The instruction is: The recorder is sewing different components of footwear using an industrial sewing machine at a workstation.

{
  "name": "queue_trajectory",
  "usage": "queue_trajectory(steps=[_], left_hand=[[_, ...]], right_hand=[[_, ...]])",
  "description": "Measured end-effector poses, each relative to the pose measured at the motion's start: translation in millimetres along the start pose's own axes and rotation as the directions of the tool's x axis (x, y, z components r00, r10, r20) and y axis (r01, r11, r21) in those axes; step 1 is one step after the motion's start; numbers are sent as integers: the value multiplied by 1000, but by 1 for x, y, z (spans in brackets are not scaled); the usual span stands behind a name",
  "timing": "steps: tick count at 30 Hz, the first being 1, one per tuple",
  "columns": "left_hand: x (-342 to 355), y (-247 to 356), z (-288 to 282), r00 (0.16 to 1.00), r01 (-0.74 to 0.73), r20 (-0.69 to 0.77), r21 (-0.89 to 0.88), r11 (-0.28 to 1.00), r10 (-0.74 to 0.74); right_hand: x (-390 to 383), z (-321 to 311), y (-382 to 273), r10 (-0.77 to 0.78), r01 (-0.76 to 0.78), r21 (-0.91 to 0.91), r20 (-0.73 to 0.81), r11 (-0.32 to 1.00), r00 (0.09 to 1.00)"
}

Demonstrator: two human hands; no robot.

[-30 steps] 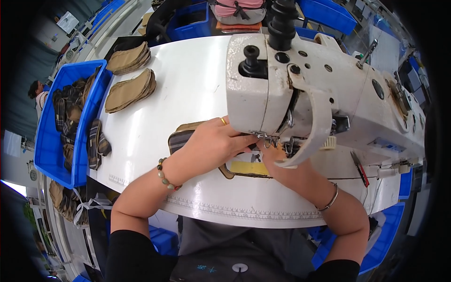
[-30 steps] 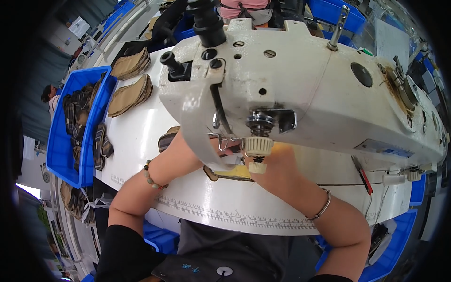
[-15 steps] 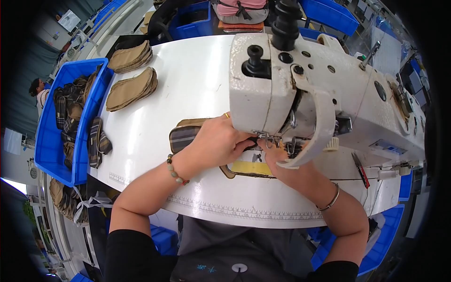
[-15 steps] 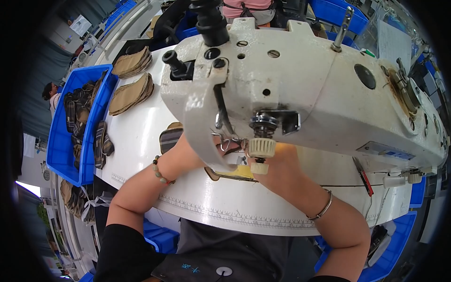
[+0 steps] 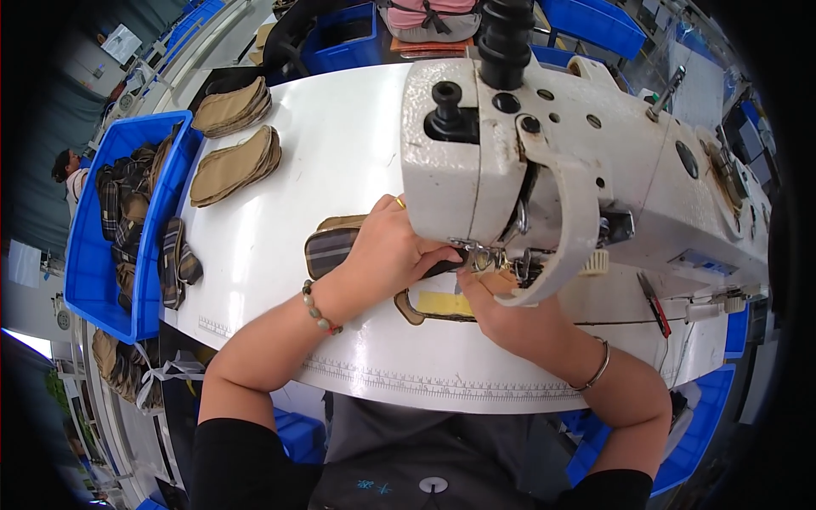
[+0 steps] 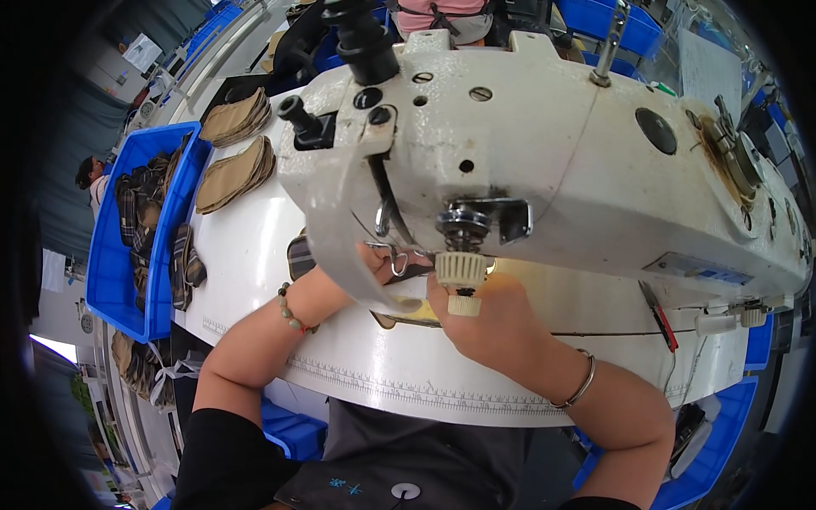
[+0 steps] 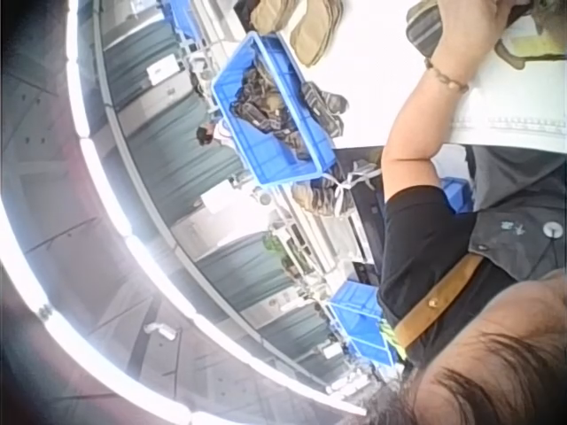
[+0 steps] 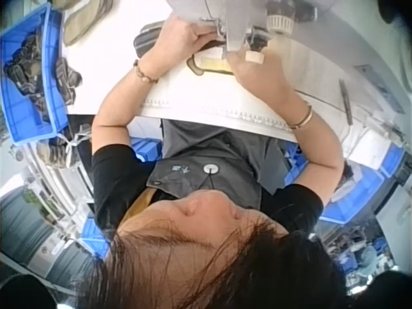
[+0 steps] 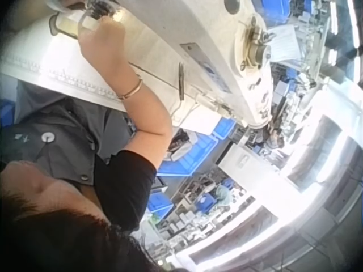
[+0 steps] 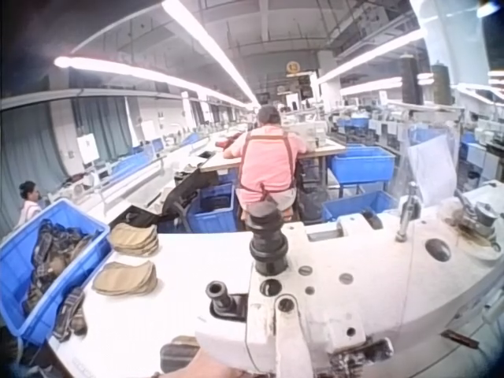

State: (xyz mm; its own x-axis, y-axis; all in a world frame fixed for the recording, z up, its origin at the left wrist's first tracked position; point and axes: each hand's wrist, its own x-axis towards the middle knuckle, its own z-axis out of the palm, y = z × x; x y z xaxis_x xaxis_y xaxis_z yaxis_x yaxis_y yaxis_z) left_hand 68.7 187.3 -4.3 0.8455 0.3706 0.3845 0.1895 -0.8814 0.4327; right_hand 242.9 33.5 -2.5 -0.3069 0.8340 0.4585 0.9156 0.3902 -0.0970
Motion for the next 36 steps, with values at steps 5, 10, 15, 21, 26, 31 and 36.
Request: queue_trajectory(steps=[5, 10, 15, 21, 26, 31, 36], left_hand=[[11, 16, -14, 994, -61, -84, 116, 991, 71], [8, 16, -15, 991, -49, -111, 171, 984, 69], [8, 21, -17, 998, -18, -50, 176, 984, 27], [13, 24, -20, 999, 44, -29, 180, 983, -40], [17, 22, -20, 998, 41, -56, 120, 992, -34], [16, 24, -25, 1000, 2, -10, 169, 986, -1], [21, 33, -31, 998, 48, -50, 200, 979, -39]], right_hand=[[-6, 5, 0, -18, 16, -40, -52, 999, 998], [-2, 1, -3, -25, 25, -71, 13, 997, 1000], [-1, -3, -3, -42, 44, -92, 19, 995, 999], [-5, 10, 2, -26, 26, -52, -15, 998, 1000], [1, 15, -1, 172, -150, 183, -110, 971, 979], [-1, 15, 4, 113, -100, 111, -112, 989, 987], [2, 19, 2, 265, -216, 304, -130, 928, 955]])
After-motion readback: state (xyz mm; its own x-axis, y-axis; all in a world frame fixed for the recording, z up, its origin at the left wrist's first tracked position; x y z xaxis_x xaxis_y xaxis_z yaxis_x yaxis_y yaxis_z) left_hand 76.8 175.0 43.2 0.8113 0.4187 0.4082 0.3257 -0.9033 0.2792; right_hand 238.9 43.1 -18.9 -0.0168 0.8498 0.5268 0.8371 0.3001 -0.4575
